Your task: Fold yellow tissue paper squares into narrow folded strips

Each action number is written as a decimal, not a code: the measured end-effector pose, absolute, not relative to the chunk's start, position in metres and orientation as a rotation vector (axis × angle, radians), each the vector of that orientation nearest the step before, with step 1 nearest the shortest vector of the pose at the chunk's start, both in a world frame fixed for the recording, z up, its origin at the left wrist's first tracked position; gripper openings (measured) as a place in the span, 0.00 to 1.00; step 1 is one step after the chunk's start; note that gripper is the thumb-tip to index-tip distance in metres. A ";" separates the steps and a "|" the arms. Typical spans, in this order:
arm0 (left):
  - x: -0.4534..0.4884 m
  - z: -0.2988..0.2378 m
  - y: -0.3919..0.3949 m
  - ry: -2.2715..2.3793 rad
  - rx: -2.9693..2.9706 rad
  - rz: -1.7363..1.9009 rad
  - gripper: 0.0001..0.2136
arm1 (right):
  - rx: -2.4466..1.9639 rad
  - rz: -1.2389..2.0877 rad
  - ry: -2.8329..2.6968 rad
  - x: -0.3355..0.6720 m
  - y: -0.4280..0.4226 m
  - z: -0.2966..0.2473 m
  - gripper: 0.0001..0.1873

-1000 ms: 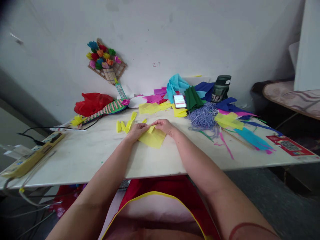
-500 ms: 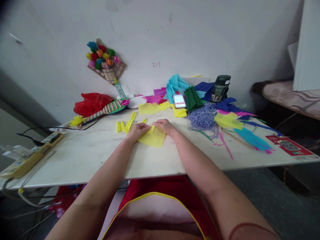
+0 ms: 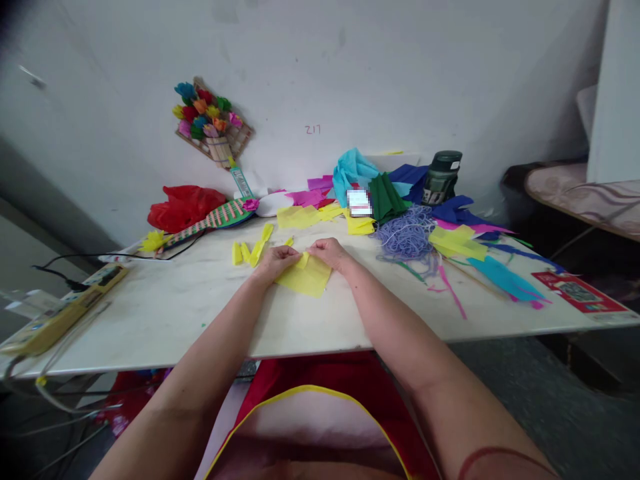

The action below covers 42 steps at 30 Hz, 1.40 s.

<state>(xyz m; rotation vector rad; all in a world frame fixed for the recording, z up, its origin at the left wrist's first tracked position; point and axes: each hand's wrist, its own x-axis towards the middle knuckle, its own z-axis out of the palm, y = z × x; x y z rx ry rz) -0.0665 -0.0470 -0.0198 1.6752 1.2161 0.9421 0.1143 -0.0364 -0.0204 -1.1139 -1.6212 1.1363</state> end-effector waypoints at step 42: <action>-0.063 -0.019 -0.049 1.224 1.686 0.930 0.17 | -1.091 0.927 -1.723 0.111 -0.031 -0.025 0.10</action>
